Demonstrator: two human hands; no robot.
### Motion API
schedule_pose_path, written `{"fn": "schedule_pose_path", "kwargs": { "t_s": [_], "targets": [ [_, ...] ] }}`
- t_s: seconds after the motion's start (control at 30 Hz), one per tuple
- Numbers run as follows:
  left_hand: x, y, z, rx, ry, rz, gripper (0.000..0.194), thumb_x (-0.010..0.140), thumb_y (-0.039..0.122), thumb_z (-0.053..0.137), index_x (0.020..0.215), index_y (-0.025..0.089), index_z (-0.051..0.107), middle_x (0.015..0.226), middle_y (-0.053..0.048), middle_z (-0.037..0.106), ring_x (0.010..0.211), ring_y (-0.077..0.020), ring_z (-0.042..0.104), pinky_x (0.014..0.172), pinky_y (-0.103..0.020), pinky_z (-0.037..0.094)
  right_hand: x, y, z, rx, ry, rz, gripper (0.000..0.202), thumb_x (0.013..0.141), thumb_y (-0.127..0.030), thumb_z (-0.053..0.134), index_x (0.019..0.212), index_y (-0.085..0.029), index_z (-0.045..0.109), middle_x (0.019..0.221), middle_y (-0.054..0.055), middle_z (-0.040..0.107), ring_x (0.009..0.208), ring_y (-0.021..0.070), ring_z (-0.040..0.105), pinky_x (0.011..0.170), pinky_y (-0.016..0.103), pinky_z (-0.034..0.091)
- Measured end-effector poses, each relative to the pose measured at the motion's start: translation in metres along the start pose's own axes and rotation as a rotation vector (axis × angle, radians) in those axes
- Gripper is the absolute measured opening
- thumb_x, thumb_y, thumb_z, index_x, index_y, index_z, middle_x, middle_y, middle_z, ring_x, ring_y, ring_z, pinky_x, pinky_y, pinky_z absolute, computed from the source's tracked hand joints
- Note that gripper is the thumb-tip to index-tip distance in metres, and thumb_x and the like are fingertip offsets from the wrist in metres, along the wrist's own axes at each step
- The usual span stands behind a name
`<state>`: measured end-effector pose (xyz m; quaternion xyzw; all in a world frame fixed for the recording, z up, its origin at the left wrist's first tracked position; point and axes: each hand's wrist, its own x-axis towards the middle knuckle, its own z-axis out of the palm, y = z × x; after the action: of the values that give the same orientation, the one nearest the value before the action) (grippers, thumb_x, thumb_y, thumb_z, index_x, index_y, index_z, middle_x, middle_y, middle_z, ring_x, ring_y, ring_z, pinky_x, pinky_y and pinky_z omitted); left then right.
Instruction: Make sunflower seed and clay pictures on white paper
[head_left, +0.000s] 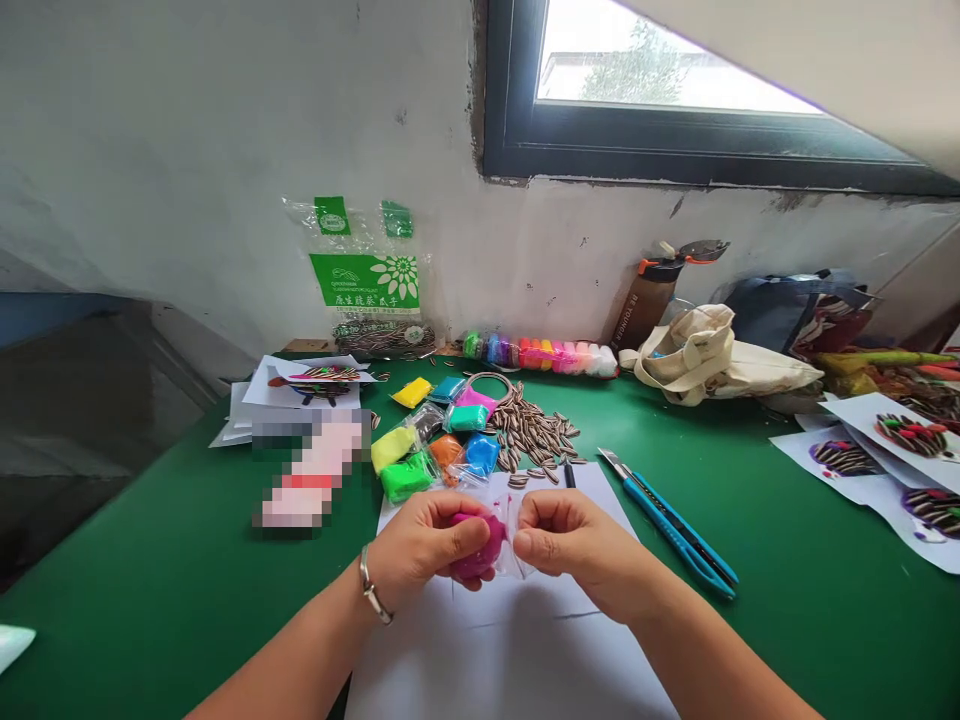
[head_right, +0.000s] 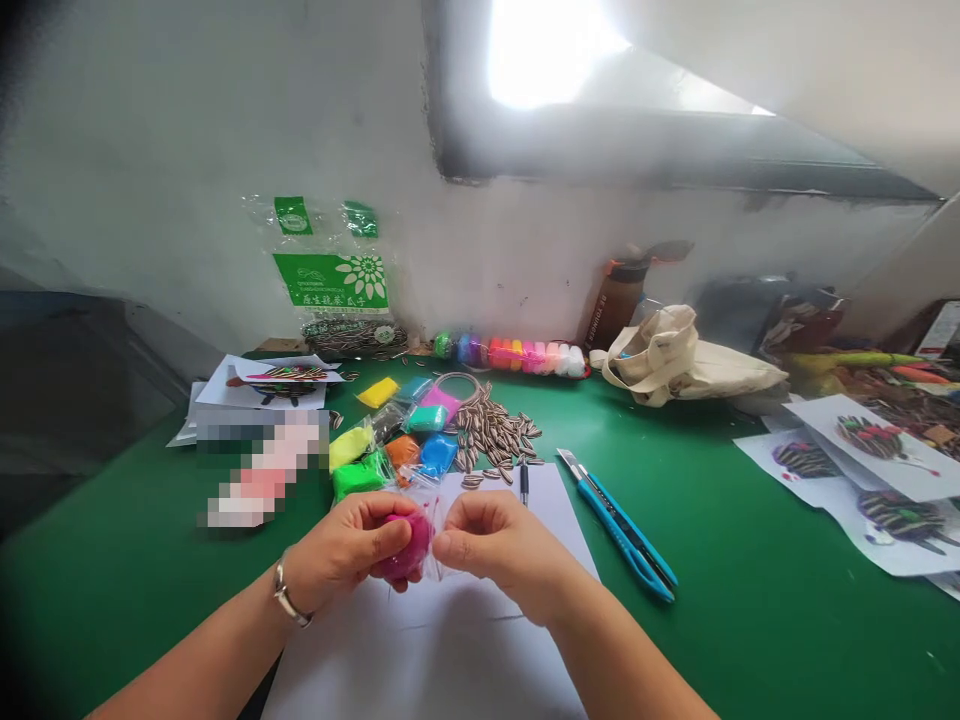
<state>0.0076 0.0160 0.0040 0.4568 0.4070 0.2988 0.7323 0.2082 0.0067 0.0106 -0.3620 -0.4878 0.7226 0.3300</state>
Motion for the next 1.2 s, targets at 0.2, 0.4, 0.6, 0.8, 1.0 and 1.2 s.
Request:
{"fn": "schedule_pose_path", "kwargs": {
  "t_s": [0.2, 0.4, 0.6, 0.8, 1.0, 1.2],
  "targets": [
    [-0.006, 0.001, 0.002, 0.372, 0.181, 0.198, 0.07, 0.062, 0.056, 0.076, 0.118, 0.017, 0.062, 0.116, -0.013, 0.062, 0.095, -0.0263, 0.061, 0.081, -0.036, 0.051, -0.002, 0.004, 0.007, -0.146, 0.04, -0.023, 0.035, 0.072, -0.041, 0.072, 0.064, -0.015, 0.051, 0.059, -0.005, 0.043, 0.055, 0.0076, 0.033, 0.05, 0.022, 0.021],
    [-0.016, 0.006, 0.013, 0.497, 0.14, 0.315, 0.039, 0.075, 0.046, 0.068, 0.102, 0.018, 0.07, 0.105, -0.009, 0.068, 0.1, -0.0254, 0.061, 0.092, -0.036, 0.046, -0.008, 0.004, 0.021, -0.261, -0.037, -0.106, 0.028, 0.077, -0.031, 0.069, 0.062, -0.016, 0.049, 0.061, -0.005, 0.04, 0.059, 0.0083, 0.032, 0.052, 0.021, 0.025],
    [-0.017, 0.006, 0.018, 0.363, 0.088, 0.301, 0.033, 0.08, 0.038, 0.062, 0.1, 0.012, 0.068, 0.099, -0.012, 0.068, 0.094, -0.025, 0.063, 0.084, -0.035, 0.05, -0.007, 0.0, 0.018, -0.175, -0.02, -0.144, 0.031, 0.081, -0.038, 0.064, 0.064, -0.016, 0.051, 0.063, -0.003, 0.045, 0.061, 0.0091, 0.036, 0.055, 0.021, 0.029],
    [-0.019, 0.012, 0.027, 0.377, 0.035, 0.34, 0.023, 0.084, 0.029, 0.054, 0.084, 0.011, 0.069, 0.076, -0.007, 0.065, 0.073, -0.0175, 0.062, 0.072, -0.029, 0.051, -0.004, 0.0, 0.019, -0.165, 0.06, -0.108, 0.032, 0.083, -0.035, 0.059, 0.059, -0.016, 0.052, 0.056, -0.004, 0.044, 0.055, 0.0086, 0.035, 0.052, 0.022, 0.027],
    [-0.023, 0.015, 0.029, 0.457, 0.057, 0.345, 0.026, 0.085, 0.03, 0.052, 0.083, 0.011, 0.069, 0.078, -0.008, 0.065, 0.071, -0.0179, 0.061, 0.067, -0.029, 0.05, -0.005, 0.001, 0.021, -0.157, 0.144, -0.03, 0.03, 0.081, -0.031, 0.058, 0.056, -0.016, 0.049, 0.053, -0.005, 0.041, 0.053, 0.0082, 0.036, 0.051, 0.022, 0.028],
    [-0.022, 0.011, 0.026, 0.583, 0.097, 0.369, 0.028, 0.085, 0.035, 0.055, 0.079, 0.012, 0.07, 0.072, -0.007, 0.065, 0.068, -0.0167, 0.059, 0.065, -0.027, 0.048, -0.011, -0.005, 0.014, -0.326, 0.009, 0.03, 0.025, 0.083, -0.033, 0.059, 0.071, -0.013, 0.065, 0.061, 0.0, 0.055, 0.058, 0.0103, 0.049, 0.054, 0.022, 0.036]
  ]
}}
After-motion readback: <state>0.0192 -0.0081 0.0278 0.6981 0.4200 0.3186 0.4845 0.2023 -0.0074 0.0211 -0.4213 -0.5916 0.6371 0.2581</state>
